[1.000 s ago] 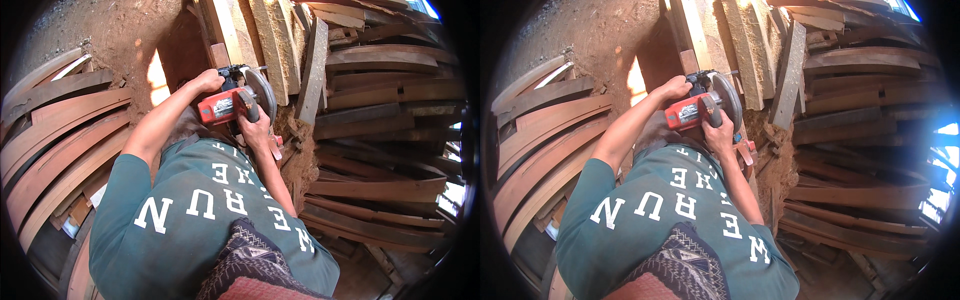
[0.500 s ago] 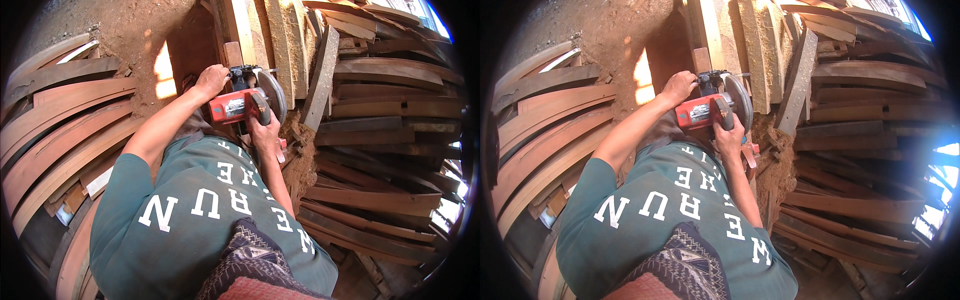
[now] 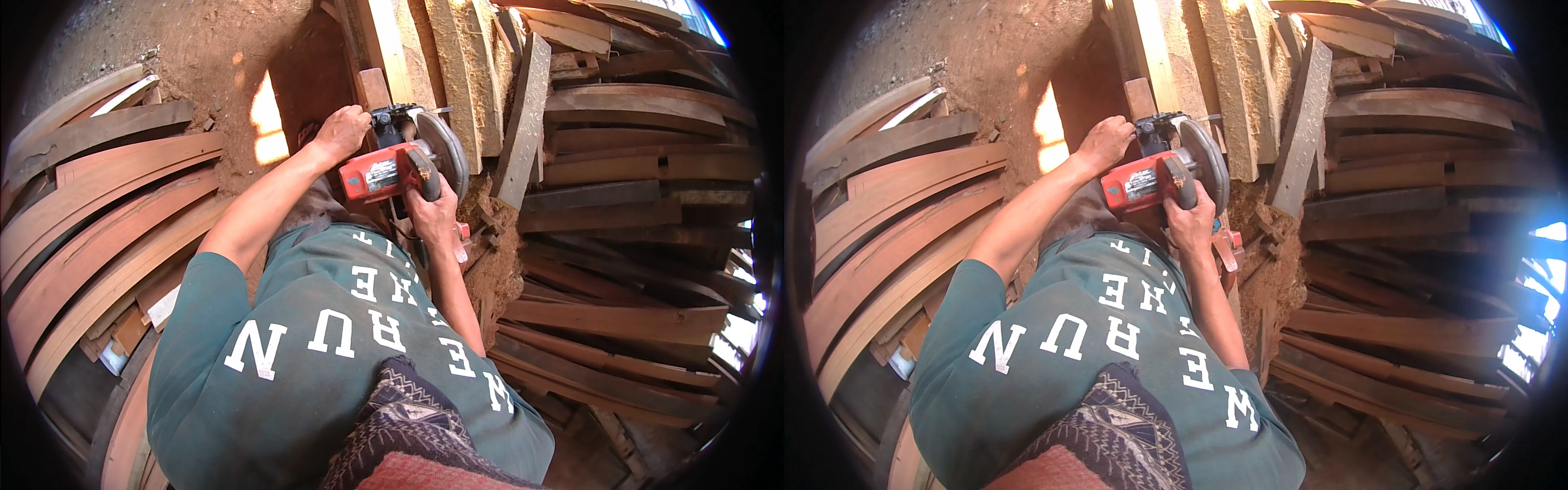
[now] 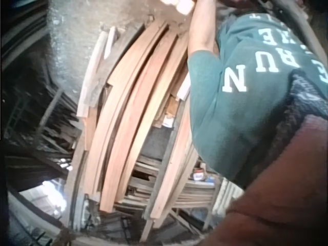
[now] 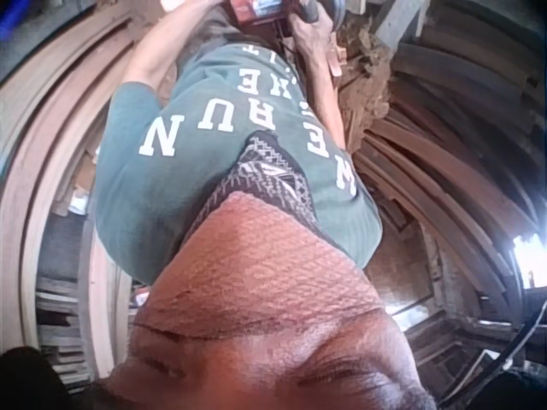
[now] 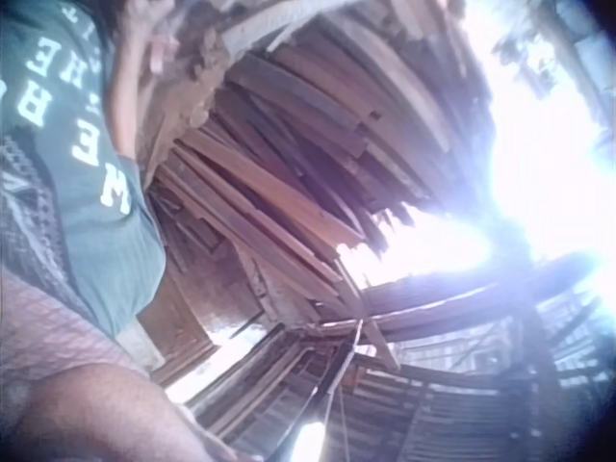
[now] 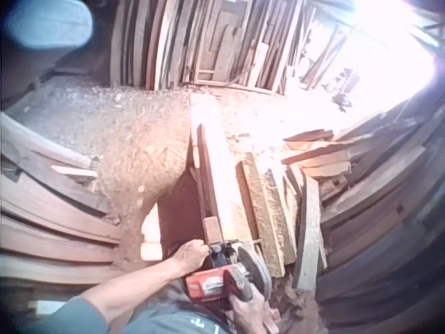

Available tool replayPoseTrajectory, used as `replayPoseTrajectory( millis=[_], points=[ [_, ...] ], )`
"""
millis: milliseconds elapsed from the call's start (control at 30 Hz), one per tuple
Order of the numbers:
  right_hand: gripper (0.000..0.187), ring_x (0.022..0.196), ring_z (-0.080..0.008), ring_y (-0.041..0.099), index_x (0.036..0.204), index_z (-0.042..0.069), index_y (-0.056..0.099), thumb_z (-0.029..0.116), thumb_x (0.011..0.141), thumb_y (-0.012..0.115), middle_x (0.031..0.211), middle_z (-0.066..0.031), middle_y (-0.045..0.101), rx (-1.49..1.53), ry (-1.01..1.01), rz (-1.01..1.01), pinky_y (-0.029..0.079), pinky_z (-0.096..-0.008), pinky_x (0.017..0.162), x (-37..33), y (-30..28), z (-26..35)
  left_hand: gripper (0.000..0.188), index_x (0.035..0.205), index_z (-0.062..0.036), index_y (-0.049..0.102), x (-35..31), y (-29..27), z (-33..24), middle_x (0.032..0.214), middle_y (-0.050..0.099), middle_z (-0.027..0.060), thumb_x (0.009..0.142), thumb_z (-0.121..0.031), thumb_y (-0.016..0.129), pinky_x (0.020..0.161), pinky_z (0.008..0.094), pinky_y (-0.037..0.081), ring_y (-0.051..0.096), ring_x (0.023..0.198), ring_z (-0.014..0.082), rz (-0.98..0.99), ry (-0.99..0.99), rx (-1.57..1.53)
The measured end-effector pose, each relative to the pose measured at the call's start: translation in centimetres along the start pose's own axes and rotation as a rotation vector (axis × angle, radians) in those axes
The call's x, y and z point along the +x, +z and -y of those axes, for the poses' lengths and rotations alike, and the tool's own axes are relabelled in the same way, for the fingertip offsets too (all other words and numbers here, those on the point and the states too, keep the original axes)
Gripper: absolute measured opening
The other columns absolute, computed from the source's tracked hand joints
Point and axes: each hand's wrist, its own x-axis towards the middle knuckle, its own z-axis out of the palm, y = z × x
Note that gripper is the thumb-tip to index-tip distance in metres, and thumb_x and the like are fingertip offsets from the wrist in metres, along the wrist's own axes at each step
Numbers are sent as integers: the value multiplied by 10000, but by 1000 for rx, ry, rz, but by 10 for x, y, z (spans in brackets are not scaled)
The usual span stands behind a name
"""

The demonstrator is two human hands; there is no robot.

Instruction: The person uses a circular saw to cut a wooden plank, then smooths the cut edge with a handheld electric planer. They inspect the plank and repeat the cutting and planing process on another section of wood.

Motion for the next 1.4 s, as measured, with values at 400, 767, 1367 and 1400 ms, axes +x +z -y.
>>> replayPoseTrajectory(
  millis=[400, 767, 1367, 1400],
  points=[
    [223, 810, -83, 623, 1091, -15, 707, 54, 883, 752, 906, -8, 712, 26, -43, -64, 533, -289, 752, -6, 12, 3, 195, 1018, 7, 774, 13, -19, -8, 1026, 729, 191, 932, -163, 733, 942, 492, 563, 705, 1026, 386, 99, -215, -129],
    [224, 822, -79, 620, 1115, -3, 718, 56, 901, 748, 924, 7, 710, 36, -37, -60, 528, -275, 776, -7, 11, -5, 317, 1000, 22, 748, 38, -46, -58, 999, 758, 245, 883, -273, 763, 897, 541, 588, 734, 1008, 444, 198, -359, -51],
    [279, 876, -132, 660, 1162, -15, 710, 93, 907, 729, 947, -102, 755, -28, -28, -30, 560, -350, 820, -14, 8, 16, 203, 954, 16, 715, 41, -34, -53, 1007, 712, 247, 871, -157, 782, 858, 528, 599, 716, 985, 452, 18, -60, -1],
    [296, 909, -141, 680, 1178, -12, 712, 102, 906, 731, 968, -117, 763, -24, -35, -56, 565, -359, 841, -17, 4, 20, 249, 961, 11, 725, 44, -29, -60, 1005, 725, 245, 873, -210, 797, 845, 526, 604, 729, 973, 438, 18, -84, 39]
  ],
)
